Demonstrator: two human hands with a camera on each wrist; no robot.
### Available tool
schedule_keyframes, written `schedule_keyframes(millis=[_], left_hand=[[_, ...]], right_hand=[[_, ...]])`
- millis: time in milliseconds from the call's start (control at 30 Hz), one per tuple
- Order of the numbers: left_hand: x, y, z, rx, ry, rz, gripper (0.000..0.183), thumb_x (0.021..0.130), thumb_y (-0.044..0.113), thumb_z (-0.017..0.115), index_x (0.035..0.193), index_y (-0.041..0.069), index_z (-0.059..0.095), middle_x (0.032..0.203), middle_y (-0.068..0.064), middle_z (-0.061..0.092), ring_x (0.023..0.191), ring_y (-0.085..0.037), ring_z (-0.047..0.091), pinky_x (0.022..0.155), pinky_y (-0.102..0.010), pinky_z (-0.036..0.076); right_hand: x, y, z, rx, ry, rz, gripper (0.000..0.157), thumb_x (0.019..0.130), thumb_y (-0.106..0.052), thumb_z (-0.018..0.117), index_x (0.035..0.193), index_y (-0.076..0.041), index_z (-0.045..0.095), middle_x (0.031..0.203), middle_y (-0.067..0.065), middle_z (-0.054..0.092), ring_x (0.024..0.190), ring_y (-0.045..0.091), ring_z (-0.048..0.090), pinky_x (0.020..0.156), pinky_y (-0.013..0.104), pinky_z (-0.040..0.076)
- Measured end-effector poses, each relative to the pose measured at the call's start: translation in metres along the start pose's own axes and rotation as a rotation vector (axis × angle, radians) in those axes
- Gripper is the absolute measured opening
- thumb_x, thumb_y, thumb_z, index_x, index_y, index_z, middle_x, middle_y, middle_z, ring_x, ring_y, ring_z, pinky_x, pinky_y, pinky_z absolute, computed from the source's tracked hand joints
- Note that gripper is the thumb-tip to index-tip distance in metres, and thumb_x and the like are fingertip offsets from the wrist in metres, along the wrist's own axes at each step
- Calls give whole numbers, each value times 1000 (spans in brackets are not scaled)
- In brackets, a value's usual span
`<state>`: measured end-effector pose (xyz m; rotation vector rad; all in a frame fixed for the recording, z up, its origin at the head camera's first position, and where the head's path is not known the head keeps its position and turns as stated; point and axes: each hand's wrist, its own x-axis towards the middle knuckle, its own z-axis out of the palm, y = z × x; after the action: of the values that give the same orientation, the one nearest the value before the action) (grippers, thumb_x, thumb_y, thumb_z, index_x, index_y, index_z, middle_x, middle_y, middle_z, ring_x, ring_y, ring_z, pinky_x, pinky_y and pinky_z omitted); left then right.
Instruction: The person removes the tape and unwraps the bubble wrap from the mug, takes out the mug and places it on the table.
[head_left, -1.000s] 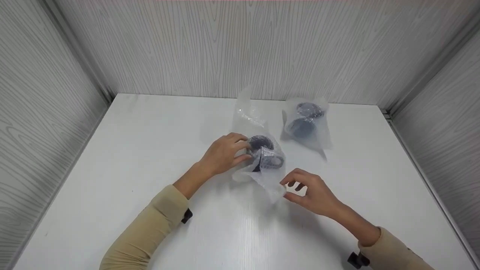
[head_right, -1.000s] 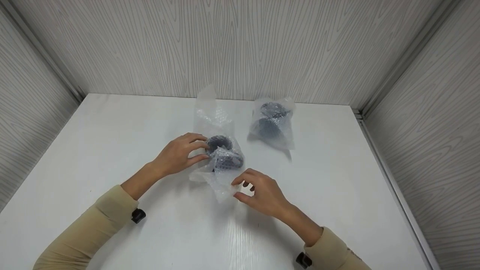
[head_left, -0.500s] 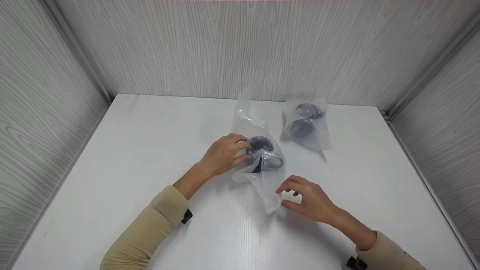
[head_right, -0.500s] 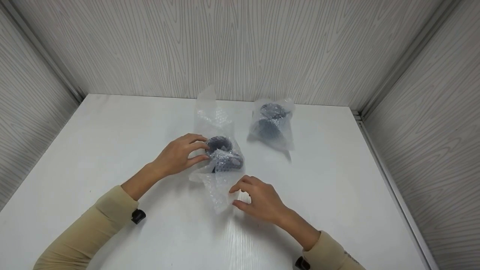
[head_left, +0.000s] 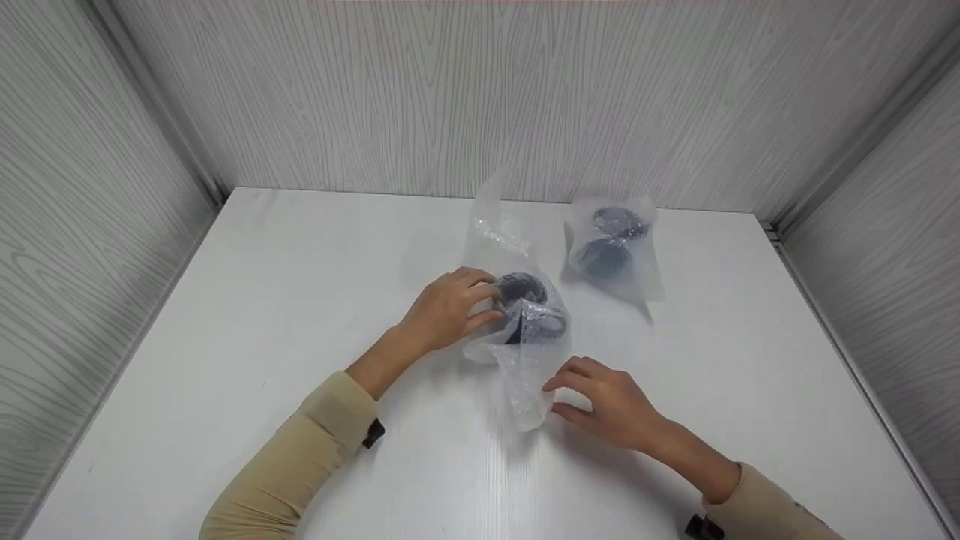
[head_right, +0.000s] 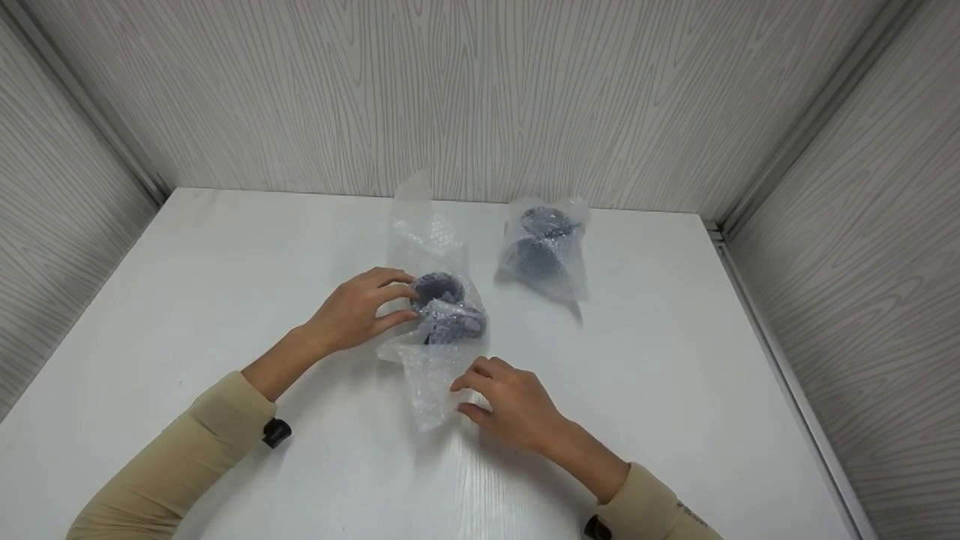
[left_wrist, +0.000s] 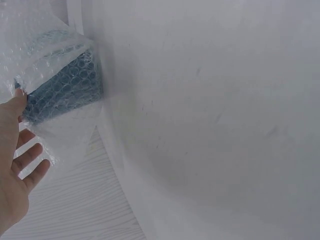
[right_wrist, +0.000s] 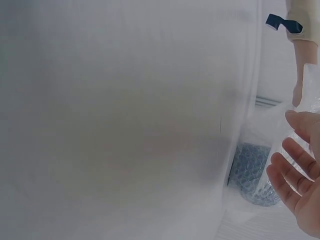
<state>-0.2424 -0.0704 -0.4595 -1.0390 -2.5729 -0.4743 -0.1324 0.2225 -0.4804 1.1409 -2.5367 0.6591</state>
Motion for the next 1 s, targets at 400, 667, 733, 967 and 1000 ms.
schedule_keyframes(millis=[400, 667, 733, 967, 1000], left_hand=[[-1, 0, 0, -5, 5, -5, 29, 99, 40, 72, 114, 16, 76, 131, -5, 72, 126, -24, 68, 103, -39, 60], [-1, 0, 1, -20, 4, -10, 29, 99, 40, 72, 115, 16, 76, 132, -5, 72, 126, -24, 68, 104, -39, 59], [-1, 0, 1, -15, 5, -8, 29, 99, 40, 72, 116, 16, 76, 132, -5, 72, 126, -24, 68, 104, -39, 59], [-1, 0, 1, 13, 10, -6, 30, 99, 41, 72, 116, 16, 76, 131, -4, 72, 126, -23, 68, 104, -38, 59], [-1, 0, 1, 10, 9, -6, 30, 99, 41, 72, 116, 16, 76, 132, -4, 72, 126, -23, 68, 104, -38, 59]], right_hand=[[1, 0, -4, 49, -20, 14, 23, 89, -17, 85, 110, -20, 76, 105, -6, 71, 94, 12, 70, 74, 30, 61], [13, 7, -18, 126, 12, 67, 19, 93, -15, 81, 110, -18, 76, 105, -2, 73, 88, 14, 69, 71, 29, 60], [17, 8, -20, 129, 26, 65, 19, 93, -15, 81, 111, -18, 76, 104, -2, 74, 88, 12, 69, 71, 31, 61], [30, 12, -27, 110, 66, 36, 20, 93, -16, 82, 112, -17, 77, 104, -1, 74, 89, 11, 69, 71, 30, 61], [32, 12, -28, 107, 71, 35, 20, 93, -16, 82, 112, -17, 77, 103, -1, 73, 89, 13, 69, 71, 29, 61]])
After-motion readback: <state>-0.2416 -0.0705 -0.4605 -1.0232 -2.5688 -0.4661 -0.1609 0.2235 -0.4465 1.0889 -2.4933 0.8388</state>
